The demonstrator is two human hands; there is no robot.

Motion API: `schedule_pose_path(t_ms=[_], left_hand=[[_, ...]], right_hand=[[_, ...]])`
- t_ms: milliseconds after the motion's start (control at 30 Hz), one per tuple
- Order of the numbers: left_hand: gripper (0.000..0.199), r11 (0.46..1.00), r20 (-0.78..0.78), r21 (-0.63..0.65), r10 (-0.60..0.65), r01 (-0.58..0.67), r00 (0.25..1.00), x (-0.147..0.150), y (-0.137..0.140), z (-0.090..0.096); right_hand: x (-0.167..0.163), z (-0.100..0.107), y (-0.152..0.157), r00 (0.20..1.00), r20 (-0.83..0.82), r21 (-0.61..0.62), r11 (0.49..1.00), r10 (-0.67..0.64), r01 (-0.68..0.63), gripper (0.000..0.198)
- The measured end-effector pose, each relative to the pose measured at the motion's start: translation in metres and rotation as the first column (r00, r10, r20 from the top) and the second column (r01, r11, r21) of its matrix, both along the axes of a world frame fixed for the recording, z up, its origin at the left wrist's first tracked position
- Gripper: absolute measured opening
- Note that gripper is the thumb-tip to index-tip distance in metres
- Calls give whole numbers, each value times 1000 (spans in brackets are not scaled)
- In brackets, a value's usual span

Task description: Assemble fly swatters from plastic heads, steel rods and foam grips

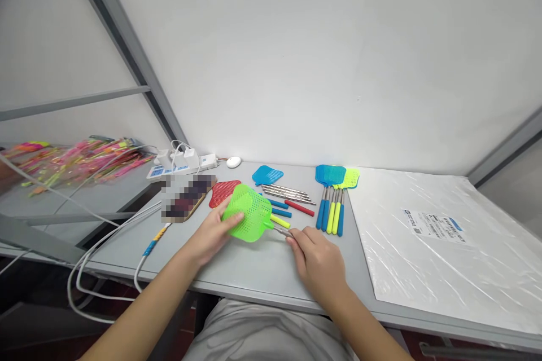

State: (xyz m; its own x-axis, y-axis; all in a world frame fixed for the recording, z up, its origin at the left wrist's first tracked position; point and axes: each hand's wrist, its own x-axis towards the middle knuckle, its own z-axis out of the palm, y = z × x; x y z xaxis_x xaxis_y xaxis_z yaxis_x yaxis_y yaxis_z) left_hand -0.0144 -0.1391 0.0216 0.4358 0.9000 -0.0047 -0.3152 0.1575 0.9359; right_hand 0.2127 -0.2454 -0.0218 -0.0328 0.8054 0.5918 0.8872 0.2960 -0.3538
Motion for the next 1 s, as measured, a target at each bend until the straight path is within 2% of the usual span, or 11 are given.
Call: schedule_pose_path(t_ms=[100, 167, 267, 367, 467, 567, 733, 833, 900, 933, 1000], left_hand=[[42, 981, 270, -190, 83, -31, 959, 26, 10, -3], [41, 987, 319, -155, 99, -51, 943, 53, 4, -3], [35, 990, 273, -70, 134, -119, 953, 95, -15, 1], [34, 973, 342, -98, 228, -207, 912, 116, -25, 7], [31, 930, 377, -150, 367, -335, 851, 110, -22, 7], [31, 870, 365, -165, 491, -464, 791, 92, -18, 2], [32, 869, 332, -166, 495, -467, 803, 74, -35, -2], [32, 876, 296, -115, 480, -468, 826, 72, -47, 1], [32, 872, 274, -102, 487, -479, 829, 71, -51, 2], [33, 867, 267, -106, 496, -486, 826, 70, -52, 2], [33, 862, 259, -120, 506, -493, 822, 69, -53, 1]], right_hand=[[-1, 1, 2, 995, -68, 15, 997, -73, 74, 25], [-2, 2, 4, 992, -89, 21, 995, -93, 95, 28], [-1, 4, 4, 989, -108, 25, 995, -98, 101, 28], [2, 6, 3, 986, -118, 7, 993, -114, 116, 28], [6, 7, 2, 990, -102, -10, 995, -97, 96, 24], [6, 5, 0, 999, -35, 18, 1000, -11, 12, 21], [-5, -1, -8, 992, 5, 29, 991, 128, -128, 19], [-13, 5, -17, 969, -168, 0, 983, 179, -182, 19], [-18, 17, -22, 922, -343, -86, 971, 181, -223, 17], [-19, 24, -24, 886, -437, -172, 952, 158, -254, 17], [-21, 39, -26, 793, -605, -367, 859, 71, -357, 25]])
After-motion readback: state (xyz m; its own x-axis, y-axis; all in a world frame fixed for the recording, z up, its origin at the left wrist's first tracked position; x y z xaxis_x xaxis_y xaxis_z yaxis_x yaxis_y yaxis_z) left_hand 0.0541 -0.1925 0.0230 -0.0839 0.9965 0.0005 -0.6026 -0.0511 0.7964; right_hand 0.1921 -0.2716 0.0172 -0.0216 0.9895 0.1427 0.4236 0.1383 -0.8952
